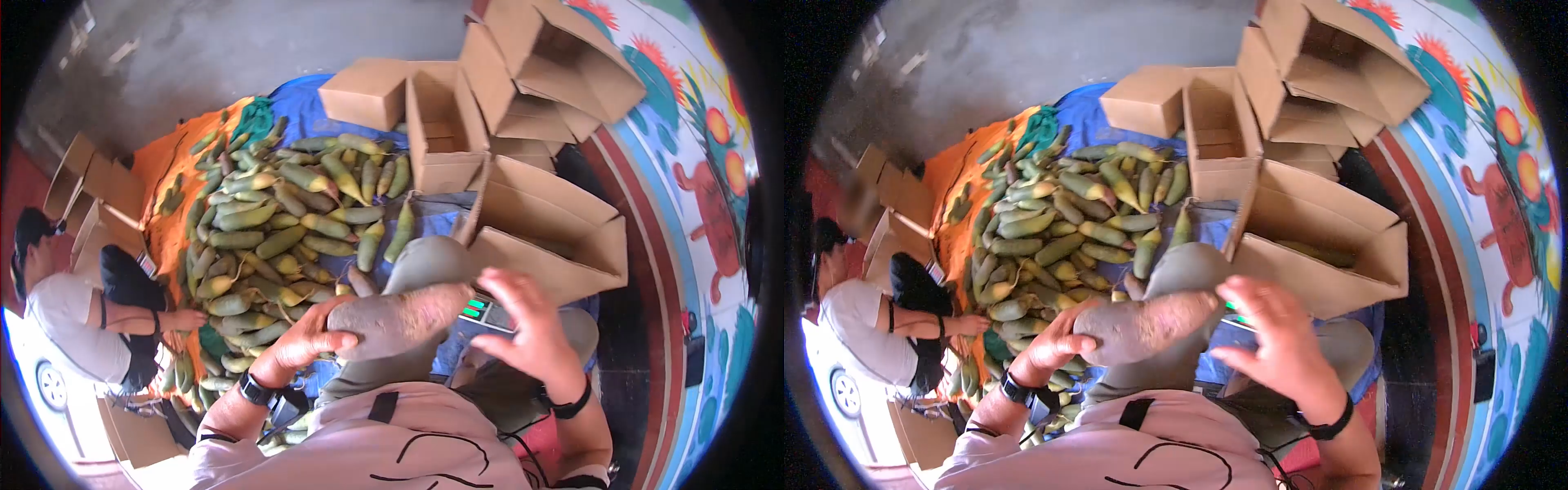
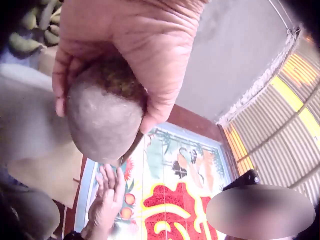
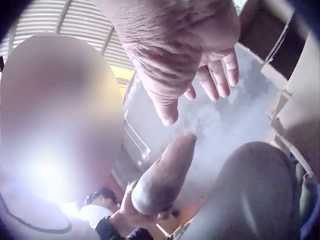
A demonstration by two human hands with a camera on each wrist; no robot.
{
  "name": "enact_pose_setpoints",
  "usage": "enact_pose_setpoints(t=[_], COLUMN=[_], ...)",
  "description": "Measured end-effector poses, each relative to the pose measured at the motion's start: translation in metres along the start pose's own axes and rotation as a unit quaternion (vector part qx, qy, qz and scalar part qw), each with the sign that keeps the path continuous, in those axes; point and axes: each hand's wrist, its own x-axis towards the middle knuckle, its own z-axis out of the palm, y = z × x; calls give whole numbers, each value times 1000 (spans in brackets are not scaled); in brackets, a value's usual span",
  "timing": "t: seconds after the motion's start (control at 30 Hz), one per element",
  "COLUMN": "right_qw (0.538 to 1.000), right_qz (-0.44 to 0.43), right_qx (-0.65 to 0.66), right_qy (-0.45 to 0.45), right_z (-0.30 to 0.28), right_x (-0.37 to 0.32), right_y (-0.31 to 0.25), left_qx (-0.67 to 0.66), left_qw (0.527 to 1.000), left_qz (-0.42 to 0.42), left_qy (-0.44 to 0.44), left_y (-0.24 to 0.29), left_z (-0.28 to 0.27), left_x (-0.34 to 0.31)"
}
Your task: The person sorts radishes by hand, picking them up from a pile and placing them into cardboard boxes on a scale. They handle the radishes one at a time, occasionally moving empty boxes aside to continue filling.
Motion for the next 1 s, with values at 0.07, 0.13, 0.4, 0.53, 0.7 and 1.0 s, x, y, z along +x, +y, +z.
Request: enact_pose_setpoints(t=[0.07, 0.13, 0.4, 0.53, 0.7, 1.0], right_qw=[998, 995, 990, 994, 986, 925], right_qz=[-35, -31, -61, -58, 53, 281], right_qx=[-18, -4, -52, -53, -154, -221], right_qy=[-49, -91, -119, -72, 26, 124], right_z=[6, 15, 23, 10, -29, -75], right_x=[-3, -14, -33, -27, -22, -33], right_y=[-7, -1, 3, 9, 36, 146], left_qx=[9, 32, 99, -16, -40, -6], left_qw=[999, 997, 990, 997, 996, 972], left_qz=[-7, -23, -4, 29, 73, 27], left_qy=[-34, -61, -102, -71, -26, 232], left_y=[3, 7, 0, -1, -4, -72], left_z=[15, 27, 42, 44, 18, -52], left_x=[7, 14, 36, 38, 39, 31])
